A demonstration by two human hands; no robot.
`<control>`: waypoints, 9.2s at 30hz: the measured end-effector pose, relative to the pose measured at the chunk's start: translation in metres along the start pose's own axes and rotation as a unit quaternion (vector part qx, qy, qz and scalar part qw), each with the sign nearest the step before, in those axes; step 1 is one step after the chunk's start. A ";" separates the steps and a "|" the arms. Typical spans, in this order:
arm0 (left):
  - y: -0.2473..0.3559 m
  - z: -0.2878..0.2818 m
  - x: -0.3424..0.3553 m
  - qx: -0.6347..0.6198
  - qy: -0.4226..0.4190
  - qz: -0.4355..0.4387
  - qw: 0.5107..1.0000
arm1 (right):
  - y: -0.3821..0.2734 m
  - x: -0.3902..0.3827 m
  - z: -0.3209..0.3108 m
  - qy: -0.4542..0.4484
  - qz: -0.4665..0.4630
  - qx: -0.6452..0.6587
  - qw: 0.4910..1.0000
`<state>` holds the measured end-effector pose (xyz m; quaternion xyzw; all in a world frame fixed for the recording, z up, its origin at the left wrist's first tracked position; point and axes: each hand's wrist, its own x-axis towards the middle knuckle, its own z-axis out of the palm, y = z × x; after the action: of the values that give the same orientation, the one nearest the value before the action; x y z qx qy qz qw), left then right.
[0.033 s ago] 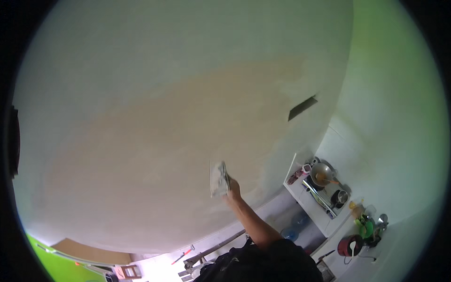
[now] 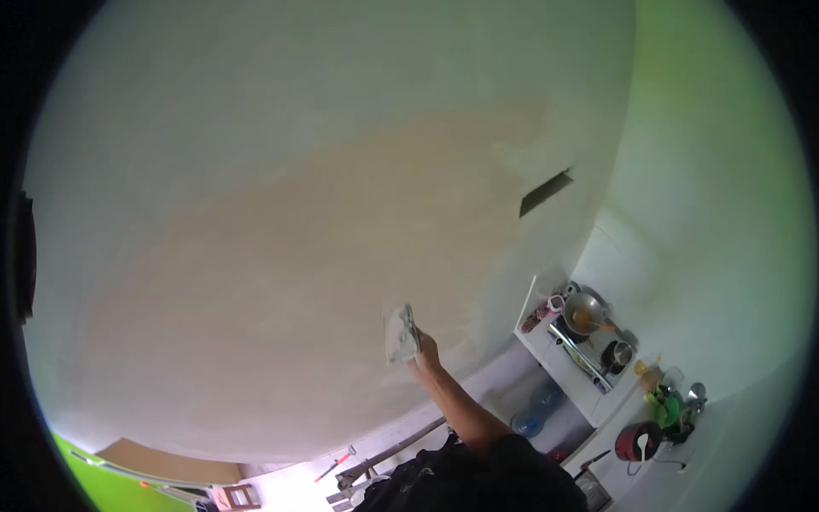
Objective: Applying plaster to a ceiling using a trowel and mixing more plaster in a small bowl.
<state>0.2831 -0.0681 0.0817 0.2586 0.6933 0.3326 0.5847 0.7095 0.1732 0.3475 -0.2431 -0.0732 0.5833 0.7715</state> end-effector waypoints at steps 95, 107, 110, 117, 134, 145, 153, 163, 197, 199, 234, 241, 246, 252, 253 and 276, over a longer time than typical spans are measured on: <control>-0.037 -0.197 -0.037 0.285 0.088 0.070 0.952 | 0.091 0.084 0.156 0.039 -0.687 -0.505 0.521; -0.050 -0.219 -0.021 0.293 0.135 -0.011 0.946 | 0.166 0.017 0.141 0.003 -0.550 -0.429 0.717; -0.023 -0.206 -0.008 0.166 0.039 0.031 0.985 | 0.108 0.046 0.138 0.116 -0.522 -0.321 0.782; -0.035 -0.210 0.000 0.082 -0.008 0.051 0.995 | 0.083 0.091 0.147 0.139 -0.557 -0.283 0.768; -0.043 -0.215 -0.023 0.112 0.060 0.029 0.991 | 0.199 -0.022 0.126 -0.028 -0.054 0.036 0.998; -0.032 -0.186 -0.009 0.152 0.010 0.028 0.988 | 0.139 -0.008 0.072 -0.033 -0.071 0.099 0.992; -0.076 -0.222 -0.008 0.345 -0.029 0.188 0.919 | 0.117 0.010 0.130 0.090 -0.394 -0.124 0.906; -0.070 -0.233 -0.021 0.252 0.000 0.136 0.958 | 0.113 0.076 0.206 0.234 -0.575 -0.279 0.733; -0.043 -0.208 0.004 0.152 0.032 -0.004 0.988 | 0.213 -0.004 0.147 0.018 -0.541 -0.424 0.726; -0.023 -0.199 0.003 0.082 0.024 -0.002 0.996 | 0.174 0.005 0.131 0.055 -0.591 -0.436 0.676; -0.046 -0.199 -0.025 0.059 0.032 0.057 0.996 | 0.169 0.045 0.185 0.072 -0.606 -0.403 0.682; -0.049 -0.205 -0.026 0.125 0.025 0.057 0.990 | 0.187 0.003 0.160 -0.135 -0.564 -0.457 0.674; -0.053 -0.208 -0.010 0.052 0.059 0.015 0.997 | 0.109 0.036 0.137 -0.020 -0.634 -0.496 0.593; -0.058 -0.213 -0.016 0.242 -0.036 0.266 0.932 | 0.106 0.072 0.151 -0.013 -0.675 -0.502 0.540; -0.056 -0.209 -0.009 0.241 -0.039 0.267 0.932 | 0.136 0.076 0.130 -0.035 -0.651 -0.514 0.557; 0.015 -0.152 -0.018 -0.086 0.037 0.137 0.986 | 0.228 -0.071 0.067 -0.151 0.254 0.112 0.949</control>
<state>0.1368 -0.0955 0.1190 0.2876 0.6412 0.4771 0.5277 0.4637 0.1722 0.3126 -0.0745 -0.0586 0.7946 0.5997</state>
